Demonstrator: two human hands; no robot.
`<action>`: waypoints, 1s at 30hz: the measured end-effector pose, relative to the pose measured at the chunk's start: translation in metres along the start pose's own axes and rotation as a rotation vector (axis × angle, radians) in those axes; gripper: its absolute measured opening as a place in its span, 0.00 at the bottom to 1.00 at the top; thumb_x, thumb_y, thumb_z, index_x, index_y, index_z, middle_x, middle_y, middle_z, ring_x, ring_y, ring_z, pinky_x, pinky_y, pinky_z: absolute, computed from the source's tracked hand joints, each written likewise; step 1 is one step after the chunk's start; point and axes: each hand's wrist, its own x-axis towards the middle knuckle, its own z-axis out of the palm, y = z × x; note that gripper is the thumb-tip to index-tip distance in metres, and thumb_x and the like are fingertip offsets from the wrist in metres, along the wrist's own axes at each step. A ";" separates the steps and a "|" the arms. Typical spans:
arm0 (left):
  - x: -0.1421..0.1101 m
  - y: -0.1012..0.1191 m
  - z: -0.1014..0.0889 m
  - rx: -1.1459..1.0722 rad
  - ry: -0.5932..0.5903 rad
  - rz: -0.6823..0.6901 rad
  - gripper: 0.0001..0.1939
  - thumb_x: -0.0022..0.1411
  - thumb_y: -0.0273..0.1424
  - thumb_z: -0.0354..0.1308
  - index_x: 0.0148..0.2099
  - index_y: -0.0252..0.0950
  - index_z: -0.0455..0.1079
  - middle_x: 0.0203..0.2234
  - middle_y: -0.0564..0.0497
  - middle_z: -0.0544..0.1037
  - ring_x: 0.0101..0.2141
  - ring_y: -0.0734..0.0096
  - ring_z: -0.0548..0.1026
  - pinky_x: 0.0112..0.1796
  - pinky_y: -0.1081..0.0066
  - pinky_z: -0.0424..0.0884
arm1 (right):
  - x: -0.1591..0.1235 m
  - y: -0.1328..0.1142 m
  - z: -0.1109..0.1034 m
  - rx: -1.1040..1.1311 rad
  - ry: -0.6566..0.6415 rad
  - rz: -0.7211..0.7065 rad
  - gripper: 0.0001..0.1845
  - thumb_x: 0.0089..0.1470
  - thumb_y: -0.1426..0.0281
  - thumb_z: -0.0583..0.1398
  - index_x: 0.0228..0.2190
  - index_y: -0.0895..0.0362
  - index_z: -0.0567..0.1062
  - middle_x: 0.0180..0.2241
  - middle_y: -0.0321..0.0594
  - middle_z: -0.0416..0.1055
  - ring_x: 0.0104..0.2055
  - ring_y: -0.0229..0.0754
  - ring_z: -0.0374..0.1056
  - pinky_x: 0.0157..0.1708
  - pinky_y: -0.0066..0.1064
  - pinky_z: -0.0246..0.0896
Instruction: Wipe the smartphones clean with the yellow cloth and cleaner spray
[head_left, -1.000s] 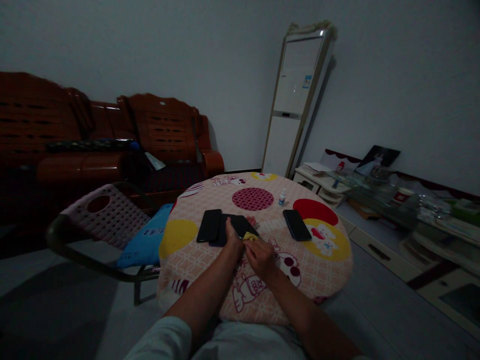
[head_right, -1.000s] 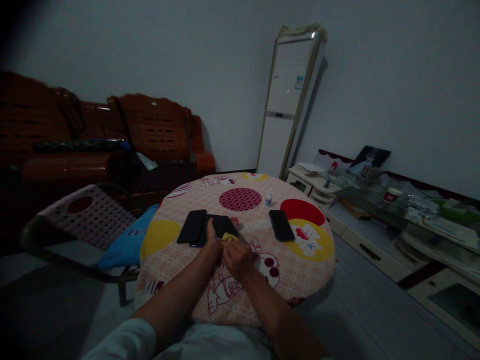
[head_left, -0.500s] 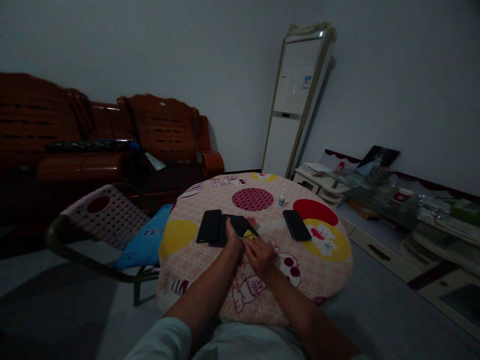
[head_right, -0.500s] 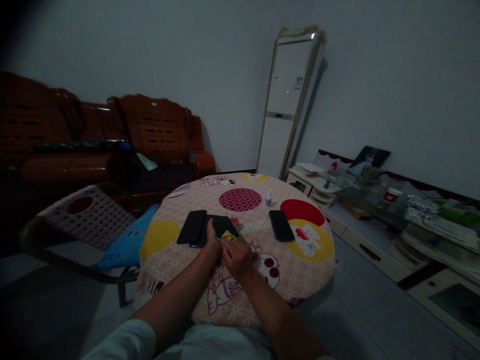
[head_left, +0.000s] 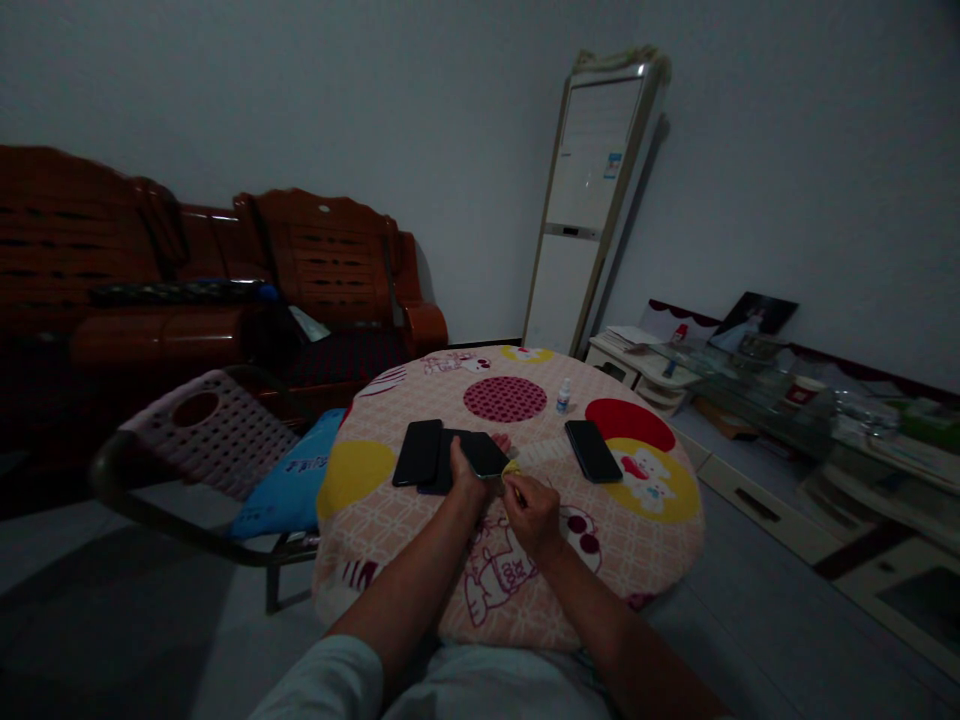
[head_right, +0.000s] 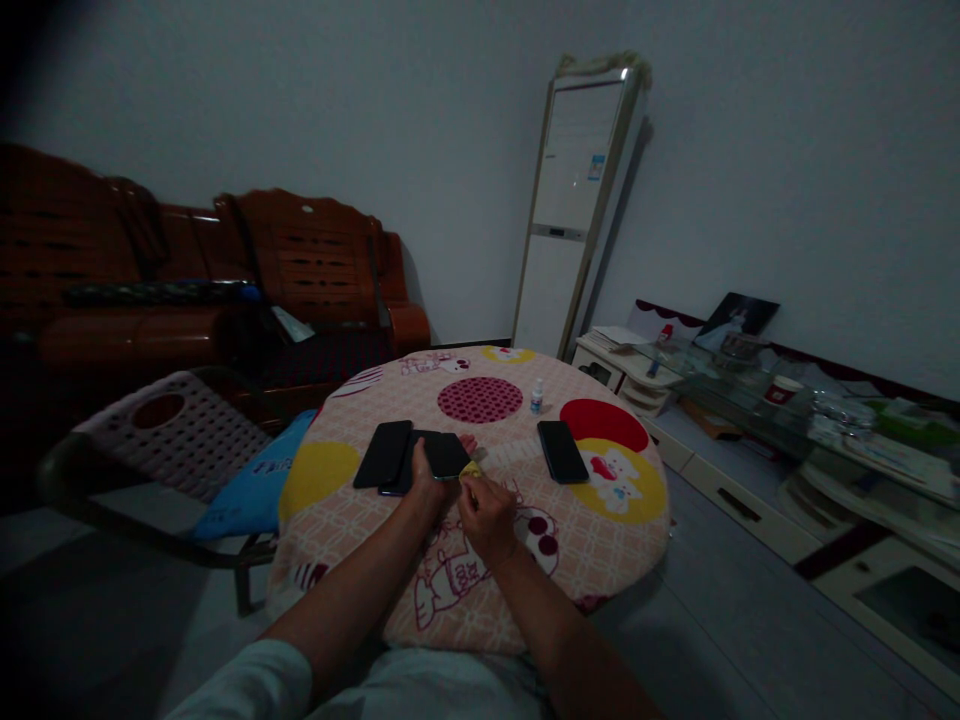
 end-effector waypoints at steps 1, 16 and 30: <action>0.000 0.000 0.000 0.007 -0.003 0.002 0.31 0.61 0.50 0.43 0.42 0.26 0.72 0.31 0.37 0.77 0.32 0.56 0.78 0.33 0.62 0.74 | 0.000 -0.001 0.000 0.001 -0.005 -0.006 0.10 0.57 0.75 0.54 0.32 0.58 0.76 0.28 0.42 0.76 0.29 0.40 0.73 0.31 0.28 0.67; 0.004 -0.001 0.000 -0.050 0.041 0.038 0.29 0.62 0.49 0.45 0.42 0.27 0.72 0.30 0.38 0.77 0.33 0.56 0.78 0.34 0.61 0.75 | -0.002 -0.001 0.003 -0.074 -0.048 -0.054 0.11 0.58 0.76 0.54 0.33 0.57 0.76 0.27 0.41 0.75 0.28 0.39 0.72 0.30 0.28 0.65; 0.001 0.000 0.003 -0.008 0.039 0.061 0.28 0.62 0.47 0.42 0.37 0.28 0.72 0.26 0.41 0.75 0.28 0.59 0.77 0.33 0.62 0.75 | -0.001 0.000 0.001 -0.126 -0.044 -0.091 0.10 0.58 0.77 0.54 0.33 0.59 0.76 0.27 0.42 0.75 0.29 0.40 0.72 0.30 0.29 0.64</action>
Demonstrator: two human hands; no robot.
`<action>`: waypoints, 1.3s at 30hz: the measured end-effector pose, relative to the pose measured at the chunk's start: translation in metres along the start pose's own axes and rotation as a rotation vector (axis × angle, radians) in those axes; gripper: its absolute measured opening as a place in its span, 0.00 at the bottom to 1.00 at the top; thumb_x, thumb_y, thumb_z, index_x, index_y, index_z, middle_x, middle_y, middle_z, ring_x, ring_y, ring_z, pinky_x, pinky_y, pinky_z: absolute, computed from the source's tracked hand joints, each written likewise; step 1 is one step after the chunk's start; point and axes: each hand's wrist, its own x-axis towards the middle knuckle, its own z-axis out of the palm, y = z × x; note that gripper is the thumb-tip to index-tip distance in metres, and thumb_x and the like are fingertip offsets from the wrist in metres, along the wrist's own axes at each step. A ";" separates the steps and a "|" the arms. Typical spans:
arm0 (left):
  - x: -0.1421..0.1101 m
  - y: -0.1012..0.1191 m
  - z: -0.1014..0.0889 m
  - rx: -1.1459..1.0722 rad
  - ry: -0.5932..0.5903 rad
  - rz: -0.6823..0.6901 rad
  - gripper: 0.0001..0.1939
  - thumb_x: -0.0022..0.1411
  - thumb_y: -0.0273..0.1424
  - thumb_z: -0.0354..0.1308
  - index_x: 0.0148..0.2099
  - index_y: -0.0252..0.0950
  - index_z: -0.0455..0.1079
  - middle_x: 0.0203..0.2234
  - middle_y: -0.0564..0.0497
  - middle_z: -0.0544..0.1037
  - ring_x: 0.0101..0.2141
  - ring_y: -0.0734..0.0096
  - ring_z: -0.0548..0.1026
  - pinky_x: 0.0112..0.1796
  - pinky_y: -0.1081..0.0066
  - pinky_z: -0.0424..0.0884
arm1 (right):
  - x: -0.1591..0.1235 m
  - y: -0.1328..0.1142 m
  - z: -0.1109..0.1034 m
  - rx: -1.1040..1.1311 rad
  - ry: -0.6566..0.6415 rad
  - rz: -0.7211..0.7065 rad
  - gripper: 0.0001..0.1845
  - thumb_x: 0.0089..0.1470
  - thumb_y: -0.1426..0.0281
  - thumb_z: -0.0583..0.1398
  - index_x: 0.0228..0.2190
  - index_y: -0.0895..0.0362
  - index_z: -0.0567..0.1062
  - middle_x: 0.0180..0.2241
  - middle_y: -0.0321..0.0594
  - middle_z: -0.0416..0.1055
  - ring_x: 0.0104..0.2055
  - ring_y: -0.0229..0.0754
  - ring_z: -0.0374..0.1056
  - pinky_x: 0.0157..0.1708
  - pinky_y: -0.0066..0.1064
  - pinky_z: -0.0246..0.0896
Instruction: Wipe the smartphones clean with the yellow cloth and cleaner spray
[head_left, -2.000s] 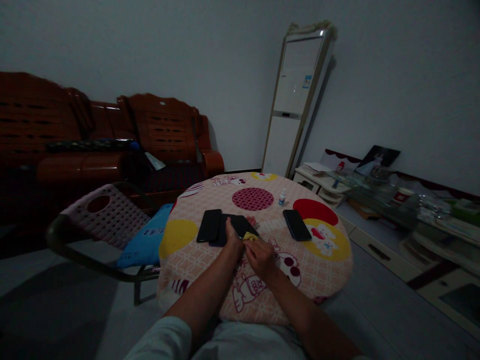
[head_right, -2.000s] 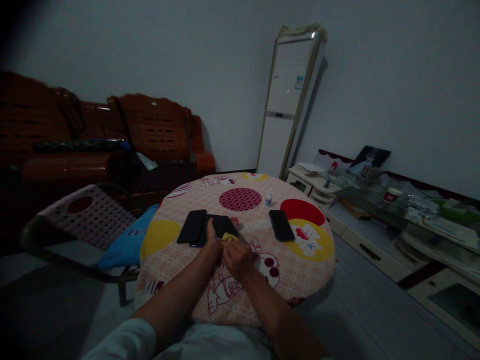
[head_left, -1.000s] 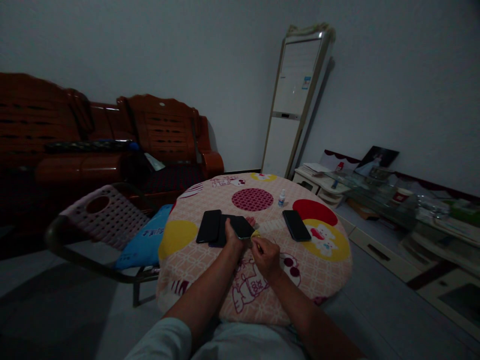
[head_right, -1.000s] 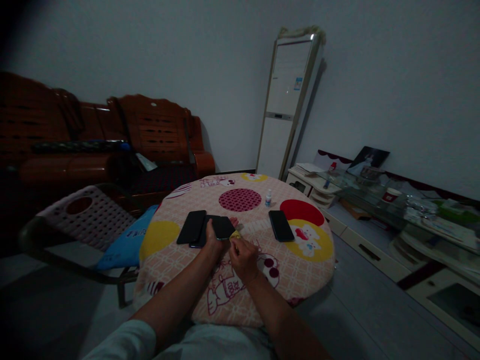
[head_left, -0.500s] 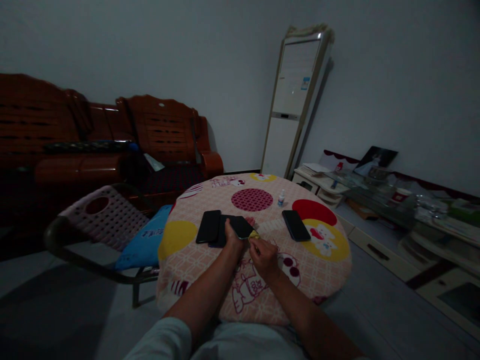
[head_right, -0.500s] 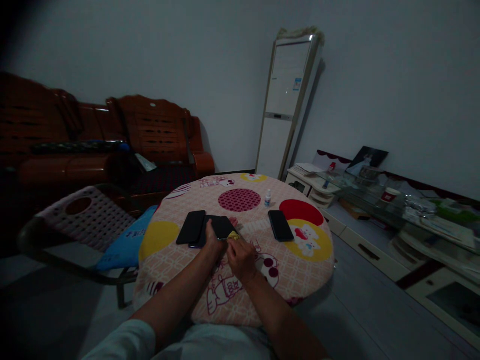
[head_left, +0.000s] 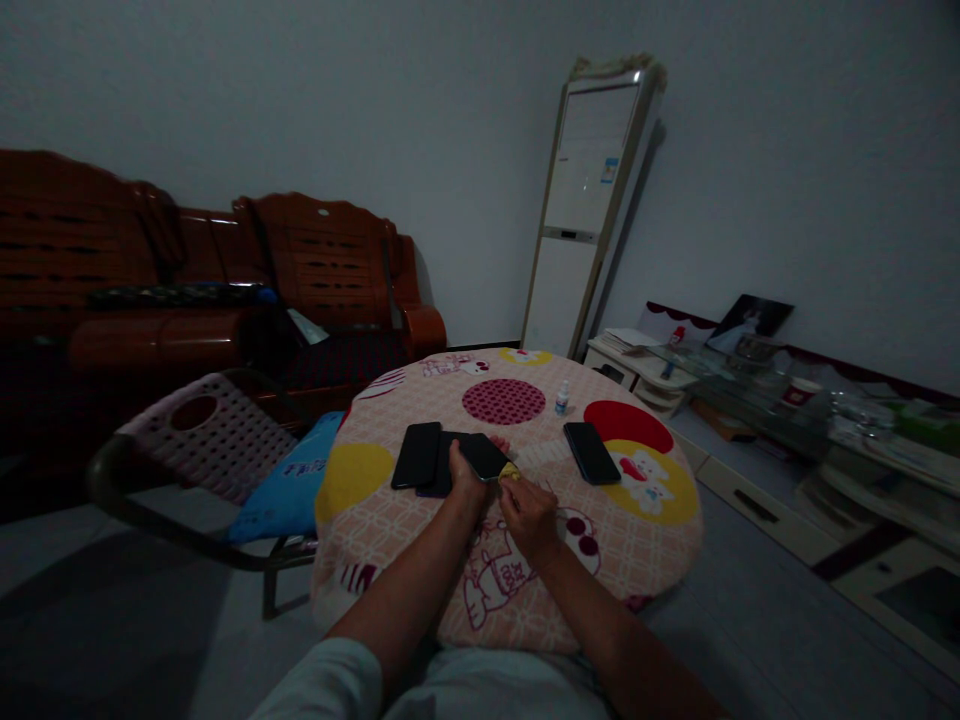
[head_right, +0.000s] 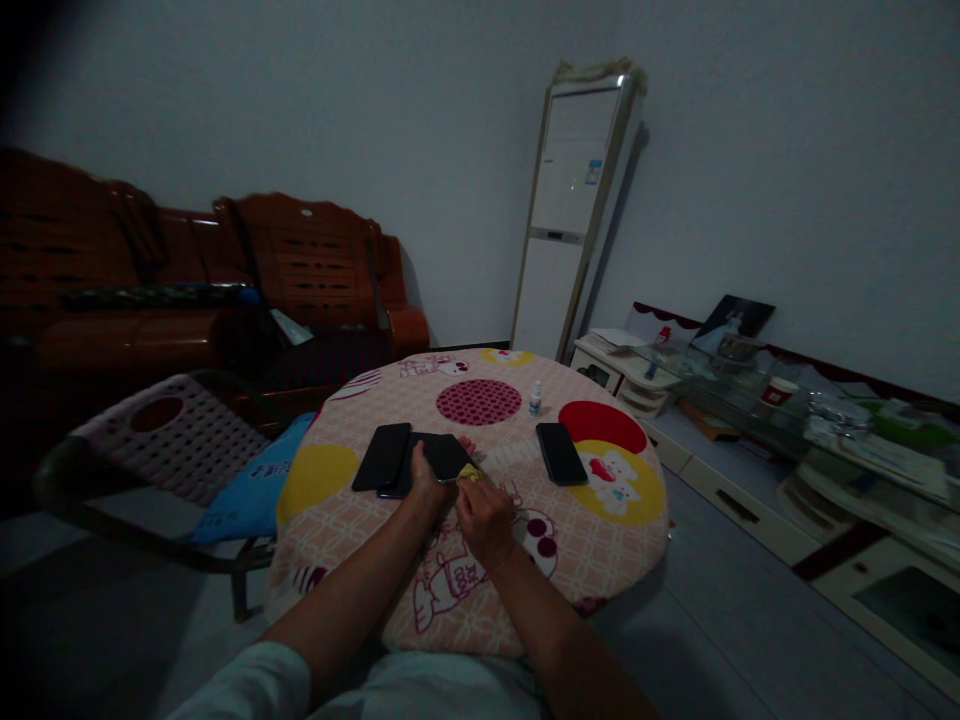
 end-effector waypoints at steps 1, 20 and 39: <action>0.000 0.000 0.000 -0.004 0.005 -0.004 0.27 0.62 0.48 0.43 0.37 0.28 0.72 0.26 0.41 0.75 0.28 0.59 0.77 0.33 0.62 0.75 | 0.000 0.000 0.000 -0.008 0.000 -0.004 0.10 0.58 0.77 0.54 0.34 0.59 0.76 0.27 0.42 0.75 0.28 0.40 0.71 0.30 0.29 0.64; -0.006 0.000 0.000 0.031 0.012 -0.027 0.27 0.61 0.49 0.44 0.34 0.30 0.72 0.24 0.43 0.75 0.26 0.61 0.76 0.28 0.65 0.72 | 0.000 -0.001 0.000 -0.020 -0.045 -0.043 0.12 0.59 0.76 0.53 0.36 0.59 0.76 0.29 0.44 0.76 0.31 0.40 0.72 0.32 0.30 0.65; 0.000 0.001 -0.004 -0.013 -0.002 -0.028 0.25 0.61 0.47 0.44 0.35 0.30 0.71 0.25 0.42 0.75 0.27 0.60 0.76 0.31 0.62 0.74 | 0.002 0.002 -0.001 -0.014 -0.005 0.029 0.12 0.59 0.74 0.53 0.34 0.59 0.77 0.26 0.42 0.76 0.28 0.39 0.72 0.30 0.28 0.64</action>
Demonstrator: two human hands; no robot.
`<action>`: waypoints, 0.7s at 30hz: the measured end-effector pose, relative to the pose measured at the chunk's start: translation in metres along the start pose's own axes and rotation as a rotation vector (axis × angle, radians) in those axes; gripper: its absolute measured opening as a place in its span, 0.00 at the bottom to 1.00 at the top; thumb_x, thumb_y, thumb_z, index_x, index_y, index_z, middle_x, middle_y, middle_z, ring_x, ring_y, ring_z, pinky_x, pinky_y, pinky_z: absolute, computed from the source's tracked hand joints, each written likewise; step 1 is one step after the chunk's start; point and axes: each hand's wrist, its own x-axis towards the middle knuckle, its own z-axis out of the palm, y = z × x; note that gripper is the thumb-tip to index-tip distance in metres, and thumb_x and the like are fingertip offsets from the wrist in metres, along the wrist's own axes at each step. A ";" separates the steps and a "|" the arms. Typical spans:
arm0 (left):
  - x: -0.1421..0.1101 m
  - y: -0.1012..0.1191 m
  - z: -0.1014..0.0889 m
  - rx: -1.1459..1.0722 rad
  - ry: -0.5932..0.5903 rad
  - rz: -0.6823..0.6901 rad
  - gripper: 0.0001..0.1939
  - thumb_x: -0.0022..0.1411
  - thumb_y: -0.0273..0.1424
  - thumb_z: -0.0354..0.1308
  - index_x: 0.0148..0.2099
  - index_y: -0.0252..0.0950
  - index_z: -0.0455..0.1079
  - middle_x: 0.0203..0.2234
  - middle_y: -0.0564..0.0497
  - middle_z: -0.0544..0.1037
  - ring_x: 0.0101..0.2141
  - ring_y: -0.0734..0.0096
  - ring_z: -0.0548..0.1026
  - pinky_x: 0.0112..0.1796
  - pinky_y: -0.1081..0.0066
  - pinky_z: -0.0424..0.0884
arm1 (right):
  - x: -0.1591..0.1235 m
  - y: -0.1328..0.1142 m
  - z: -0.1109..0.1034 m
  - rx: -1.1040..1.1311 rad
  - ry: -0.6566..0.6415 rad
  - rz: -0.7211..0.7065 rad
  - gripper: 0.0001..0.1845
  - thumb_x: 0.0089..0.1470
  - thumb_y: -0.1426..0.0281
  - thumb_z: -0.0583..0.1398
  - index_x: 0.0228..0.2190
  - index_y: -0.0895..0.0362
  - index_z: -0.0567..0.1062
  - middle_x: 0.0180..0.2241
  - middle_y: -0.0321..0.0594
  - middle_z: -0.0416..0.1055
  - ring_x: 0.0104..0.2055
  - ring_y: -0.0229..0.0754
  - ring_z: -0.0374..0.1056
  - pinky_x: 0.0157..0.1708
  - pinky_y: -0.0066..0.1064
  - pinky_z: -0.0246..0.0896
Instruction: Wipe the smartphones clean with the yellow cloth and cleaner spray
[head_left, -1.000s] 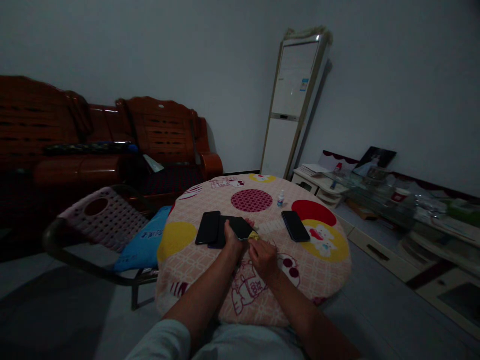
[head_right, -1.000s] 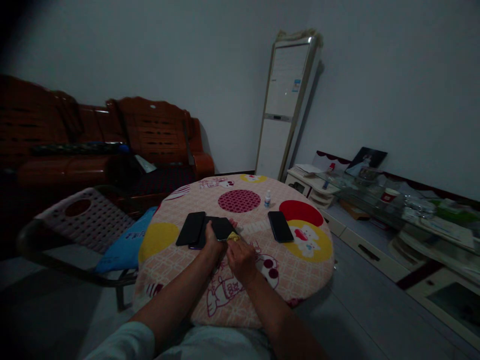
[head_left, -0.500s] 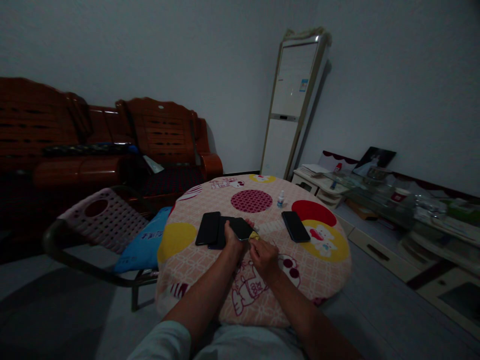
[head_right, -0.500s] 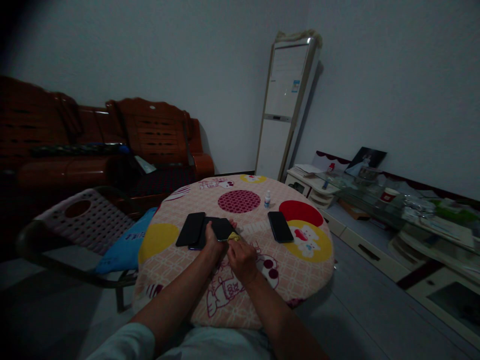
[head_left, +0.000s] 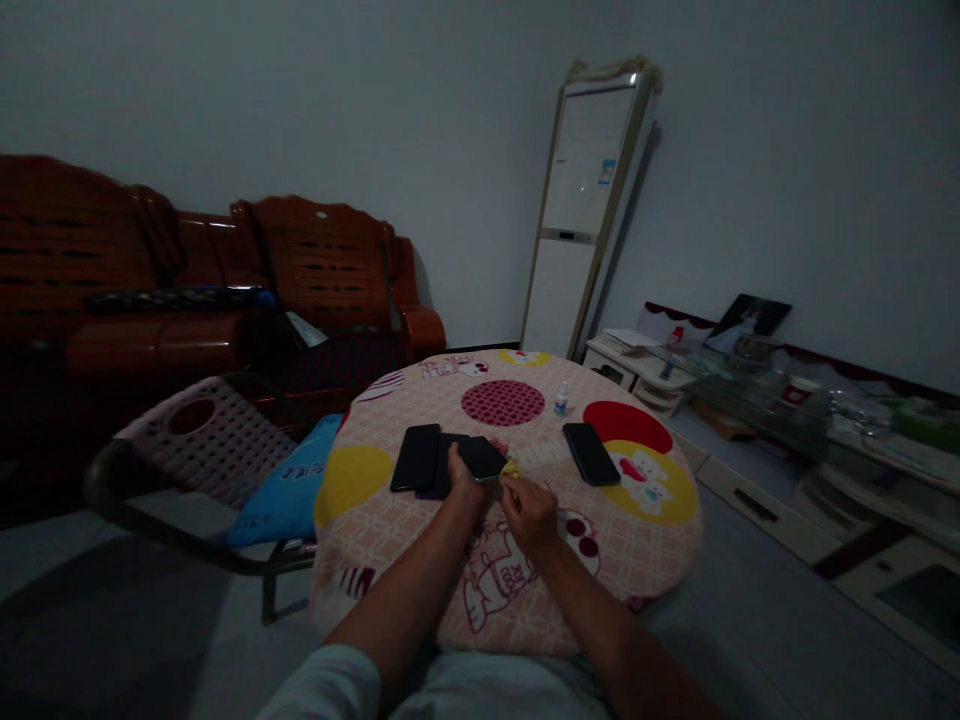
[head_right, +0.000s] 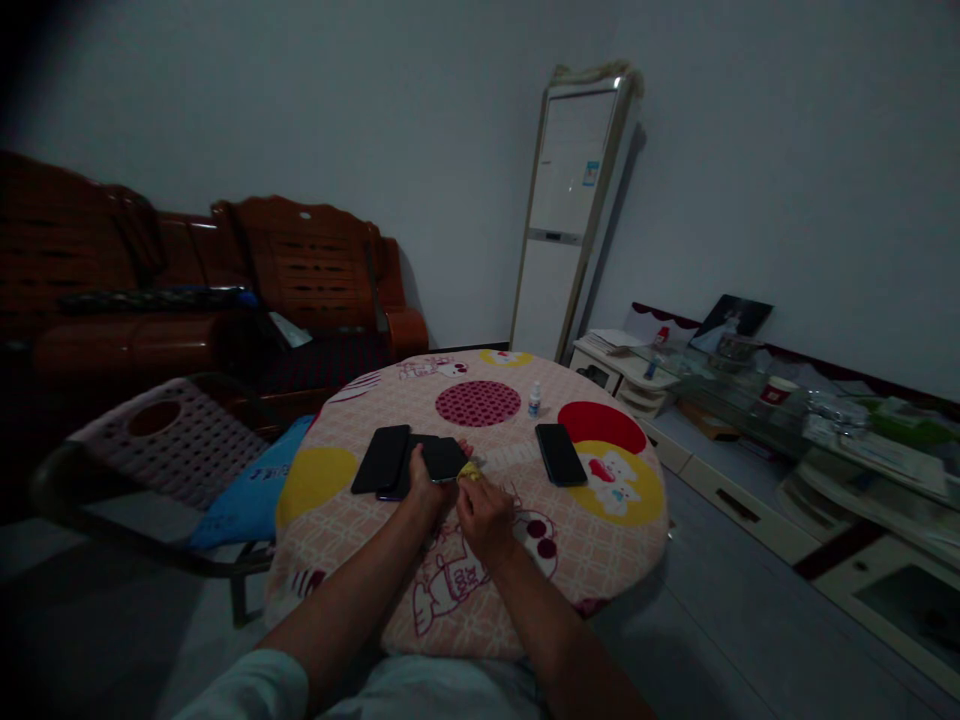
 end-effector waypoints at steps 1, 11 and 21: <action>0.000 0.000 0.000 0.000 0.001 0.001 0.25 0.61 0.47 0.45 0.35 0.30 0.71 0.25 0.42 0.75 0.27 0.60 0.76 0.31 0.62 0.74 | 0.000 0.001 0.001 0.000 0.001 0.007 0.12 0.59 0.75 0.53 0.34 0.59 0.77 0.27 0.42 0.76 0.28 0.39 0.72 0.30 0.28 0.64; 0.000 0.002 -0.001 0.001 -0.023 -0.015 0.28 0.62 0.47 0.43 0.41 0.27 0.72 0.26 0.40 0.76 0.28 0.58 0.76 0.31 0.61 0.74 | 0.002 0.012 -0.001 0.099 0.036 0.300 0.13 0.57 0.71 0.52 0.32 0.59 0.77 0.28 0.43 0.76 0.30 0.39 0.71 0.32 0.27 0.63; 0.001 0.000 0.000 0.152 -0.171 -0.016 0.31 0.66 0.45 0.38 0.48 0.23 0.71 0.34 0.36 0.78 0.34 0.59 0.78 0.37 0.62 0.74 | 0.002 0.027 0.007 0.698 -0.132 0.969 0.25 0.48 0.49 0.57 0.16 0.57 0.67 0.13 0.30 0.58 0.15 0.33 0.54 0.14 0.25 0.48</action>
